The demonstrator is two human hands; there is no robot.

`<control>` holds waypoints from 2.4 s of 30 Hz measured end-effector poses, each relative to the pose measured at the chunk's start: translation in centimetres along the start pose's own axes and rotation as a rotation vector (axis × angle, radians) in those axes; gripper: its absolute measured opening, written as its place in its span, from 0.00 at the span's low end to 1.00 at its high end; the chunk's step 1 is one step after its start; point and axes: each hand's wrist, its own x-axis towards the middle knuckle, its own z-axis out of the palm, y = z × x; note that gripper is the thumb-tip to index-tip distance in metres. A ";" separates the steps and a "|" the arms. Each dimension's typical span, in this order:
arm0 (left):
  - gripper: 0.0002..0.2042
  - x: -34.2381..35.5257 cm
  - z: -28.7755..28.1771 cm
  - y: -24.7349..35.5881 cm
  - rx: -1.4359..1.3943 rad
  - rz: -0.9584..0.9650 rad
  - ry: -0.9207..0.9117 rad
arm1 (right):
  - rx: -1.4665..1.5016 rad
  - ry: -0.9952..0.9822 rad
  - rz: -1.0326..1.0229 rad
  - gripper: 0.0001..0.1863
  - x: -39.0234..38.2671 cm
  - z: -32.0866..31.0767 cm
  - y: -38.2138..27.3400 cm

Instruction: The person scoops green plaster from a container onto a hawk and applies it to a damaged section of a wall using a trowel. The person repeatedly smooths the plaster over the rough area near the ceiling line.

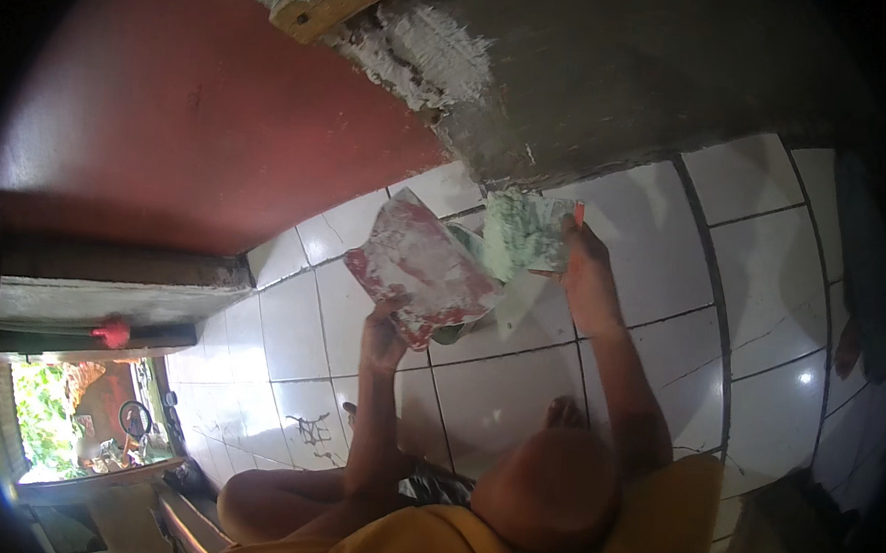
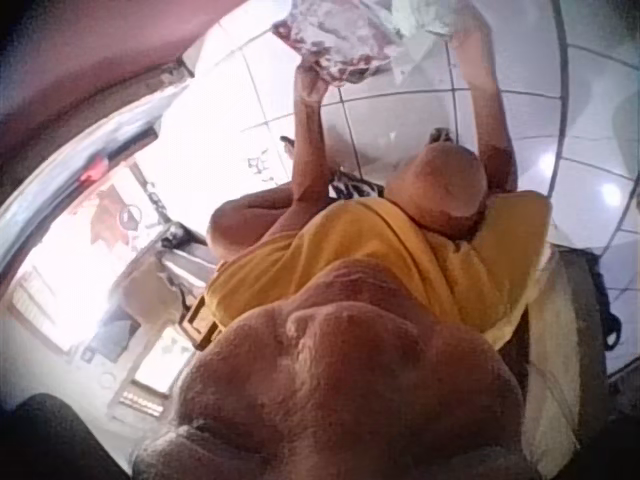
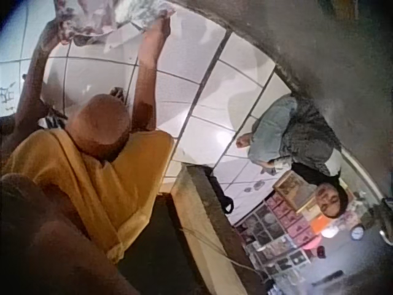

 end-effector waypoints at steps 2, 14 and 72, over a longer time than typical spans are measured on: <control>0.22 -0.5 0.7 -1.3 0.055 -0.025 0.099 | -0.139 0.121 -0.109 0.17 -0.5 2.1 2.4; 0.20 -0.9 -3.8 -2.8 -0.342 0.060 -0.304 | -1.293 -0.460 -0.831 0.24 -1.0 9.4 11.6; 0.18 -14.1 8.0 21.1 -0.657 0.260 -0.095 | -0.764 -1.314 -0.986 0.25 7.1 35.2 -6.8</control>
